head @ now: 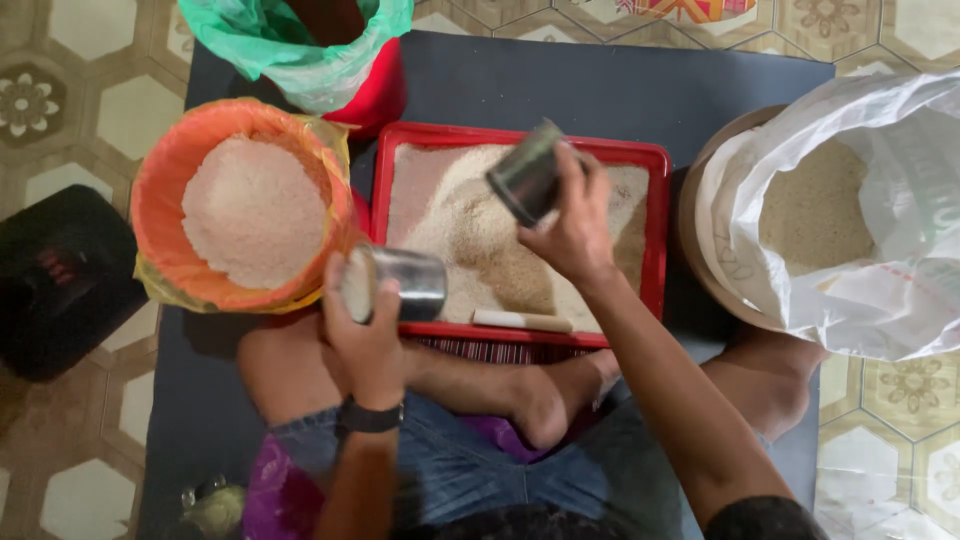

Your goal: The person transfers rice from various containers into a red tray by scooping it with a metal cup, then tamps the rice in the cup with a stick before pouring it into a bag or bucket.

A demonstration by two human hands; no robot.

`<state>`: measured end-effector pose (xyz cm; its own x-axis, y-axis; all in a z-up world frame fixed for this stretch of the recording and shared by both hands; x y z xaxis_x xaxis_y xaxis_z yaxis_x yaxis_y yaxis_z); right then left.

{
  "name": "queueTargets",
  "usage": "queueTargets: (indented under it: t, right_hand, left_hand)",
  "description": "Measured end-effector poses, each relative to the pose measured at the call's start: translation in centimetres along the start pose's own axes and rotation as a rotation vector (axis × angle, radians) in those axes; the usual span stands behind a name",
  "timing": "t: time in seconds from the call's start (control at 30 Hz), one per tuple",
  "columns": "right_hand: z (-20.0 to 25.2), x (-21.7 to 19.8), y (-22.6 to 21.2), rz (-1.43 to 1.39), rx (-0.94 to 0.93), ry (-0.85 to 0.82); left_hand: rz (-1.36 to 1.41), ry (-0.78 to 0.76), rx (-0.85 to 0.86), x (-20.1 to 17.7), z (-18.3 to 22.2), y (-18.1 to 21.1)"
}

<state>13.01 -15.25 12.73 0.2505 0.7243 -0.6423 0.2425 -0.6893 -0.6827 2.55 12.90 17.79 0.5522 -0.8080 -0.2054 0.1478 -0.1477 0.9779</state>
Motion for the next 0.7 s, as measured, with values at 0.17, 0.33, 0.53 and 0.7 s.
queueTargets:
  t: [0.17, 0.33, 0.53, 0.7]
  right_hand:
    - [-4.5, 9.7, -0.2, 0.210, -0.118, -0.274]
    - [-3.2, 15.4, -1.5, 0.513, -0.497, -0.480]
    - [0.7, 11.1, 1.4, 0.455, -0.440, -0.605]
    - [4.7, 4.7, 4.5, 0.049, 0.183, -0.498]
  left_hand:
    - [-0.069, -0.017, -0.315, 2.1, 0.9, -7.1]
    - [-0.189, 0.021, -0.544, 3.6, -0.2, -14.5]
    - [-0.392, -0.065, -0.589, 5.6, -1.1, -16.5]
    - [-0.318, -0.205, -0.667, 8.2, -0.2, -16.6]
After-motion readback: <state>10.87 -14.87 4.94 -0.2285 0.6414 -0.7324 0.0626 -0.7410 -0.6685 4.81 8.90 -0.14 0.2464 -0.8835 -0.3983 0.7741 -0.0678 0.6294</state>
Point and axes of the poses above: each hand's wrist, its own z-axis away from the middle knuckle, its own x-axis out of the palm, y = z × x, the point moved 6 cm from there along -z, towards the middle knuckle, and after that the axes turned 3 degrees about -x, right-handed, at the moved point
